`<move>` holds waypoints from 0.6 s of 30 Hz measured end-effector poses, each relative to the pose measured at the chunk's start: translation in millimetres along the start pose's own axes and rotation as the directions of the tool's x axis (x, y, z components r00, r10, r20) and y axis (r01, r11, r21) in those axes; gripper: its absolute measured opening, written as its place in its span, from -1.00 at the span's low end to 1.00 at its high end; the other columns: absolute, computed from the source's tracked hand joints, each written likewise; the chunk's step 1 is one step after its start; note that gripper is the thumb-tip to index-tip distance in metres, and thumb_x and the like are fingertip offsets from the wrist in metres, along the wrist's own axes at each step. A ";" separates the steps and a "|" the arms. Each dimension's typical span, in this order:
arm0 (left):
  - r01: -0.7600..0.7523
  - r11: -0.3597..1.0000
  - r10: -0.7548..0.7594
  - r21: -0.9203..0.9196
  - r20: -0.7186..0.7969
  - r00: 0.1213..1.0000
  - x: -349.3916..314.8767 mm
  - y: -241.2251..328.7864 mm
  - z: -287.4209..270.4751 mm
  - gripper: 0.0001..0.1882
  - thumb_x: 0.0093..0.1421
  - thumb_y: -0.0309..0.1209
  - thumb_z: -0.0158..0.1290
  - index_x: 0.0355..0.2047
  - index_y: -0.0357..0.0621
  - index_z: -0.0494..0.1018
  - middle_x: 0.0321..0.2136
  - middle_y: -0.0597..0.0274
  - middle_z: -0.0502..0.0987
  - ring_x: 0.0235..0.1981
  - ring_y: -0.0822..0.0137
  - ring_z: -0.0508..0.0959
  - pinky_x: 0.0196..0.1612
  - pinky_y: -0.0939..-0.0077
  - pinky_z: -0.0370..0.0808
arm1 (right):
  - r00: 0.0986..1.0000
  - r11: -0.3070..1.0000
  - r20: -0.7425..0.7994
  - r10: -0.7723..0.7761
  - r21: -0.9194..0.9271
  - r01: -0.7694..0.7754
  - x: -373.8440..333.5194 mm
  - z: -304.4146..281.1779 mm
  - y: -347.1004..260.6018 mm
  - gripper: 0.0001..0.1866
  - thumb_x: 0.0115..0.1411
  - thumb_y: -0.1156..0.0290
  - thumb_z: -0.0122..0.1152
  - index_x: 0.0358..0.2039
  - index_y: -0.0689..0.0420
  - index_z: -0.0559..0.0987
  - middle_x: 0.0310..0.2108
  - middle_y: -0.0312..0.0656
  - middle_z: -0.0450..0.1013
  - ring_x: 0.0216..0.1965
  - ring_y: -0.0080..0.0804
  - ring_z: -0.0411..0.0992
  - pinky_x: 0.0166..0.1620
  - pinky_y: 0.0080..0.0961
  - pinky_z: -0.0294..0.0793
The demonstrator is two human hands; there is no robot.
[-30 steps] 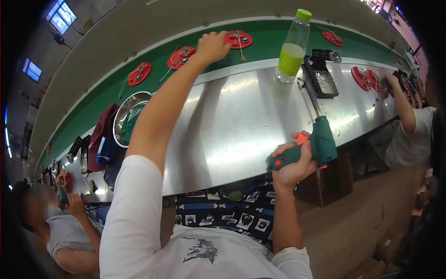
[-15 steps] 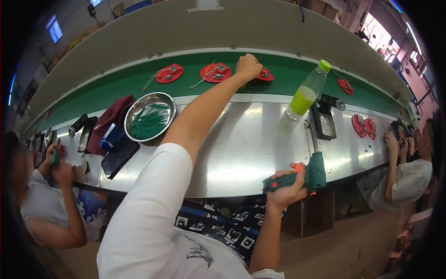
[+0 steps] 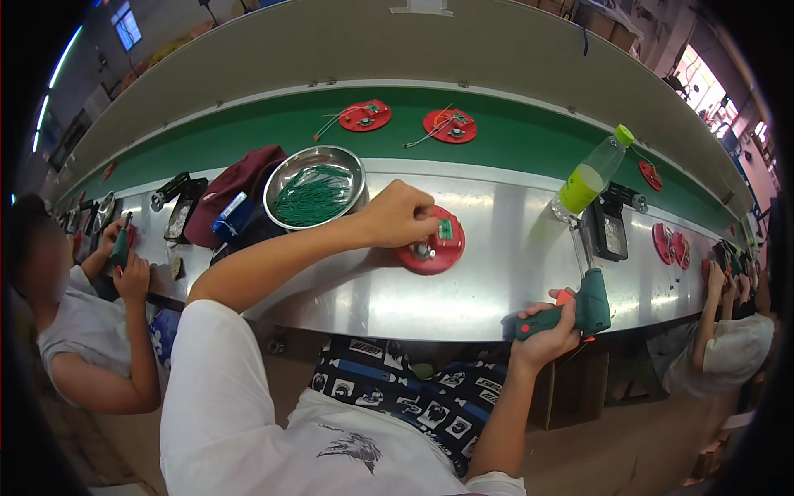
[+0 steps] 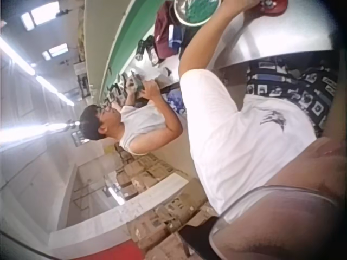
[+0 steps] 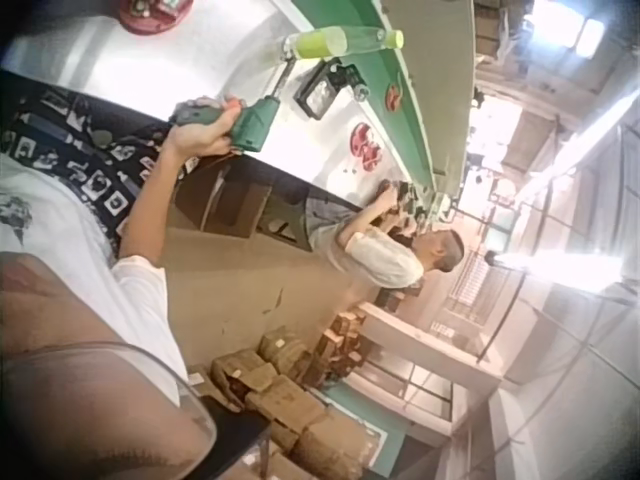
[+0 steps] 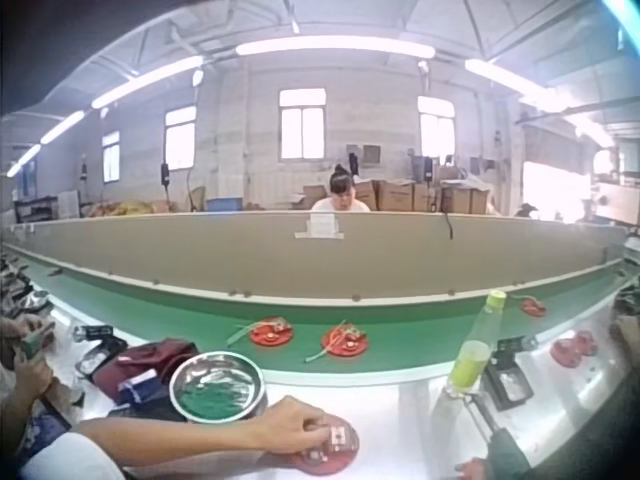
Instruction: Soldering electronic components onto a printed circuit board at an assembly station.
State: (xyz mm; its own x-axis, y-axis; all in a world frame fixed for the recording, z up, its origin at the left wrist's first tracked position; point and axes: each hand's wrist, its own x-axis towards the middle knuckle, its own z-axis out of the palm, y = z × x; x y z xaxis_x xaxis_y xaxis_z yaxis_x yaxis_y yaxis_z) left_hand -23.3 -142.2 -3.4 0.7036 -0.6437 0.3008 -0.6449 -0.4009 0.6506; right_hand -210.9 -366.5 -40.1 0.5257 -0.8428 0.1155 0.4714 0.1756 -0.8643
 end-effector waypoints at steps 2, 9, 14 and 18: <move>0.005 0.991 -0.010 0.132 0.038 0.999 -12.0 2.0 -15.2 -0.67 0.01 -0.28 0.13 -0.71 -0.26 0.36 -0.73 -0.02 0.44 -0.68 0.03 0.48 -0.53 0.21 0.41 | 1.000 1.000 0.007 0.003 -0.005 -0.003 -1.1 2.3 0.4 -0.70 0.35 0.24 -0.04 -0.24 0.27 0.45 -0.56 -0.18 0.39 -0.68 -0.46 0.35 -0.63 -0.51 0.37; 0.315 0.818 -0.108 0.481 -0.409 0.906 98.3 -116.2 -68.7 -0.67 0.14 -0.19 0.04 -0.18 -0.11 0.53 -0.19 -0.04 0.60 -0.11 -0.11 0.57 -0.06 0.06 0.51 | 1.000 1.000 0.017 -0.014 -0.024 0.014 -1.3 -0.5 -2.5 -0.70 0.35 0.26 -0.03 -0.24 0.29 0.45 -0.48 -0.17 0.40 -0.67 -0.45 0.37 -0.63 -0.50 0.39; 0.672 0.597 -0.634 0.439 -0.255 0.730 134.8 -222.8 -94.6 -0.46 0.25 -0.03 -0.04 0.12 -0.08 0.46 0.21 -0.06 0.37 0.22 -0.26 0.32 0.23 -0.08 0.27 | 1.000 1.000 0.020 0.007 0.009 -0.007 -0.5 4.1 6.4 -0.71 0.34 0.29 -0.03 -0.22 0.33 0.42 -0.43 -0.10 0.41 -0.68 -0.41 0.37 -0.66 -0.47 0.39; 0.502 0.839 -0.402 0.210 -0.383 0.832 152.2 -209.5 -68.8 -0.55 0.21 -0.09 -0.06 -0.21 -0.19 0.62 -0.17 -0.14 0.60 -0.07 -0.17 0.56 0.05 0.04 0.46 | 1.000 1.000 -0.017 -0.009 -0.024 0.009 -0.1 1.7 6.7 -0.67 0.33 0.21 0.01 -0.18 0.29 0.42 -0.37 -0.12 0.40 -0.66 -0.41 0.37 -0.65 -0.46 0.38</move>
State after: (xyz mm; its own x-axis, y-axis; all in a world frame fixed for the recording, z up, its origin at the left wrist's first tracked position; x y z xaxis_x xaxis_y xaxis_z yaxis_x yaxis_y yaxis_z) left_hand 239.5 -111.2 -45.9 0.9587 -0.1245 0.2556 -0.2501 -0.7968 0.5500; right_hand -206.6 -364.4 -45.1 0.5090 -0.8530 0.1153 0.4588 0.1556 -0.8748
